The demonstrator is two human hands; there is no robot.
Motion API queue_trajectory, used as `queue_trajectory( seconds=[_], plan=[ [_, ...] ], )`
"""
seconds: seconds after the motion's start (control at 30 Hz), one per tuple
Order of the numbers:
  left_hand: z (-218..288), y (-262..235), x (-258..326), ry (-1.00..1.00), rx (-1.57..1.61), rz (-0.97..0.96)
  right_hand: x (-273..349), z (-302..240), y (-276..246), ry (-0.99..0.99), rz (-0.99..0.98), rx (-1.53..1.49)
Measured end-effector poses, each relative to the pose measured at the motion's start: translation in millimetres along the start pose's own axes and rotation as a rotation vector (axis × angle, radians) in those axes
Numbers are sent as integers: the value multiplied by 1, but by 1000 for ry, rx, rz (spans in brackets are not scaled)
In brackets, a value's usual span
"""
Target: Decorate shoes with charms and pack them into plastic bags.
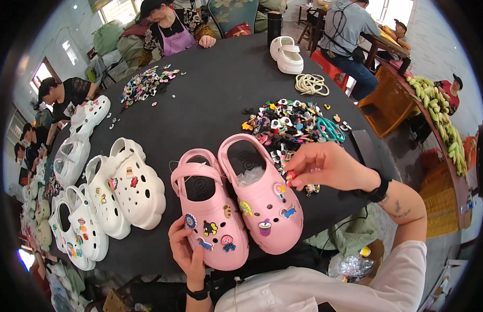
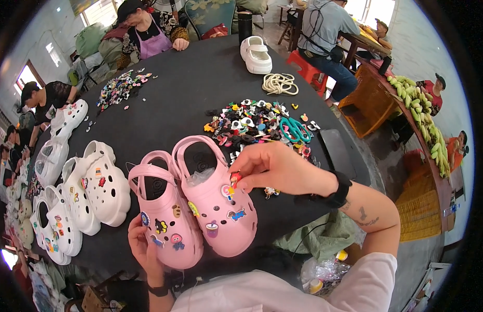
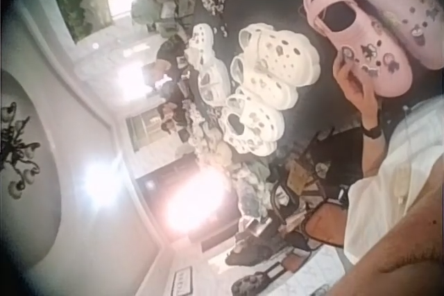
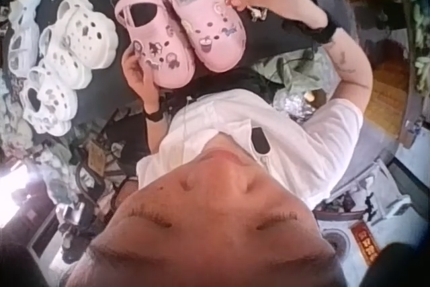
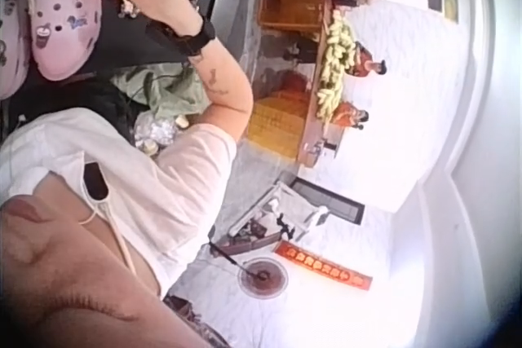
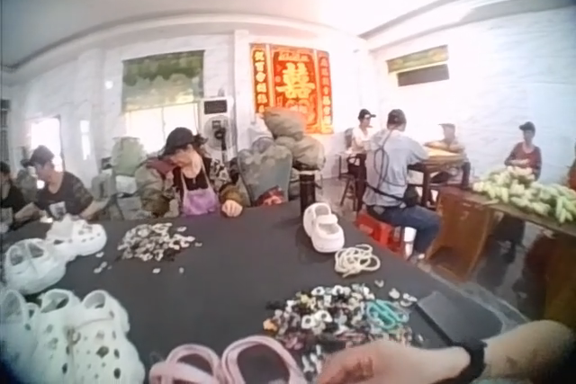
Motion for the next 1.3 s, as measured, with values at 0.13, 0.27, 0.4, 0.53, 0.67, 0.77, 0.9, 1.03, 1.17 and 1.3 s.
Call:
queue_trajectory(
  seconds=[0.13,0.27,0.4,0.53,0.67,0.77,0.9,1.03,1.17,1.3],
  plan=[
    [0,-1,1,-3,13,-9,1,-5,28,-28,-81,80],
    [0,-1,1,-18,17,-8,-3,-5,43,11,-88,156],
    [1,1,1,-10,22,-21,-6,-14,45,-68,-127,381],
    [1,0,0,-9,14,-20,-14,-13,45,-96,-131,423],
    [1,2,-1,-9,14,-30,-15,-16,44,-232,-98,503],
    [3,2,0,1,8,-28,-20,-24,44,-312,-49,528],
    [1,-1,1,-4,8,-19,-30,-9,48,149,-160,405],
    [0,0,0,-13,3,-18,-42,-4,45,56,-251,432],
    [1,2,0,-12,-1,-20,-47,4,47,101,-315,423],
    [0,0,1,-12,0,-21,-49,4,47,93,-292,458]
  ],
)
Point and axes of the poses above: each hand's wrist, its own x-axis away from the middle knuckle, its own y-axis out of the palm, z = x × y, the point moved 9 cm from there along -x, towards the middle knuckle, and after that the axes turned 8 degrees about -y, right-handed, at the moved point
